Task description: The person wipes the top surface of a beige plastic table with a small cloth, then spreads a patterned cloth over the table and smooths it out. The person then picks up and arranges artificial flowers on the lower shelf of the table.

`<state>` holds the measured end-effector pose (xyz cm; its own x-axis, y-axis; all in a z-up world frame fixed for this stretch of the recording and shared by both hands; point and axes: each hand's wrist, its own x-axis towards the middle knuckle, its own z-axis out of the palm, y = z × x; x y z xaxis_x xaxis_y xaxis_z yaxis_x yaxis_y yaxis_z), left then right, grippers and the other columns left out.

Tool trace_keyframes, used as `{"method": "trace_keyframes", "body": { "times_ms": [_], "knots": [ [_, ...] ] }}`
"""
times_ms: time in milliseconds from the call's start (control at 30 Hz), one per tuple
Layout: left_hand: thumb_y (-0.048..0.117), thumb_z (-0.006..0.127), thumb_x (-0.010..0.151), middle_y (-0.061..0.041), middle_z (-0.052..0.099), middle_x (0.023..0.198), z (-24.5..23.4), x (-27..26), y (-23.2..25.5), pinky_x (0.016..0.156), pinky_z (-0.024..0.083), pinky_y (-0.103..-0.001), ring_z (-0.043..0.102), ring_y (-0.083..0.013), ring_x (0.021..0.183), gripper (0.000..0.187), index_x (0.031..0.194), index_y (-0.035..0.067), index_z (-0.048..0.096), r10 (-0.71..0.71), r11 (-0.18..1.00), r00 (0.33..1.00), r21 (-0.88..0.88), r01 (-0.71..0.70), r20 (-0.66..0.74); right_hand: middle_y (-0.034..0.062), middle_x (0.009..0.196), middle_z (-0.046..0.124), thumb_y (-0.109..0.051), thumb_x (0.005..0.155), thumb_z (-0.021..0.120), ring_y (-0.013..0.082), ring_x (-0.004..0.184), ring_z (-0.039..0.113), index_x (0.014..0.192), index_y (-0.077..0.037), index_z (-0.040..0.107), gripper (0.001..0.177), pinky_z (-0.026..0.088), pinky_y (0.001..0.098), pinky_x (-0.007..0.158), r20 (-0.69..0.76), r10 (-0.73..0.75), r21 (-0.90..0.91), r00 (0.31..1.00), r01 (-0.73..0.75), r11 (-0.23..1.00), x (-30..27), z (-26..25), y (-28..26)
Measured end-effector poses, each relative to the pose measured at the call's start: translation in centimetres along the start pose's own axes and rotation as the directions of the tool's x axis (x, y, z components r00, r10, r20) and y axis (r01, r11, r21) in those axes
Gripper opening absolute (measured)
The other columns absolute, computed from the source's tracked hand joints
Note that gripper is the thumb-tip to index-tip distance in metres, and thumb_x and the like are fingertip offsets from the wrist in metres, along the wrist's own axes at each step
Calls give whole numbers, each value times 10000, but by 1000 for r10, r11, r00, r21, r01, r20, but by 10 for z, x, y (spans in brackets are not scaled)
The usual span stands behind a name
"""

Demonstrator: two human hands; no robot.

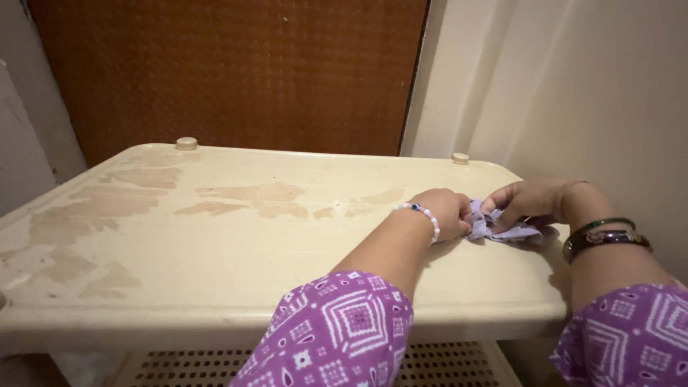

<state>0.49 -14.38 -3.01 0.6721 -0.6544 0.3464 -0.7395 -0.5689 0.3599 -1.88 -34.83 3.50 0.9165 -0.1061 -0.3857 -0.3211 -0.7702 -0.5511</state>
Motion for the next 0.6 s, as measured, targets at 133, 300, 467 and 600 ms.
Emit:
{"method": "trace_keyframes", "body": {
  "times_ms": [133,300,467,600],
  "knots": [
    [369,781,756,-91,782,1040,-9,1,-8,892,559,-383,730,-259,999,302,994,184,791,-105,994,993,-5,105,53,32,912,780,-63,749,805,152,772,659,1084,-138,788,344,533,299,684,20,-219,28,976,218,976,2,9,2],
    [325,714,858,-119,746,1151,-40,-18,-18,947,550,-393,717,-276,1065,312,1113,155,773,-397,918,917,-5,397,32,-12,904,751,-207,845,742,93,803,664,1167,-218,762,324,533,251,702,-92,-324,-240,942,295,925,7,35,-22],
    [283,681,878,-109,763,1136,-51,-34,-10,950,550,-389,723,-258,1070,276,1105,157,774,-432,901,902,-51,432,10,8,911,739,-183,838,743,111,792,649,1154,-164,775,318,523,284,714,-71,-326,-76,943,321,944,18,40,-27],
    [247,683,910,-124,736,1157,-37,-34,5,969,534,-407,689,-297,1098,238,1116,162,766,-351,936,933,-10,351,-82,27,933,784,-131,821,729,127,839,718,1071,-92,793,261,589,285,788,-153,-322,72,934,335,939,35,33,-10]
  ]
}}
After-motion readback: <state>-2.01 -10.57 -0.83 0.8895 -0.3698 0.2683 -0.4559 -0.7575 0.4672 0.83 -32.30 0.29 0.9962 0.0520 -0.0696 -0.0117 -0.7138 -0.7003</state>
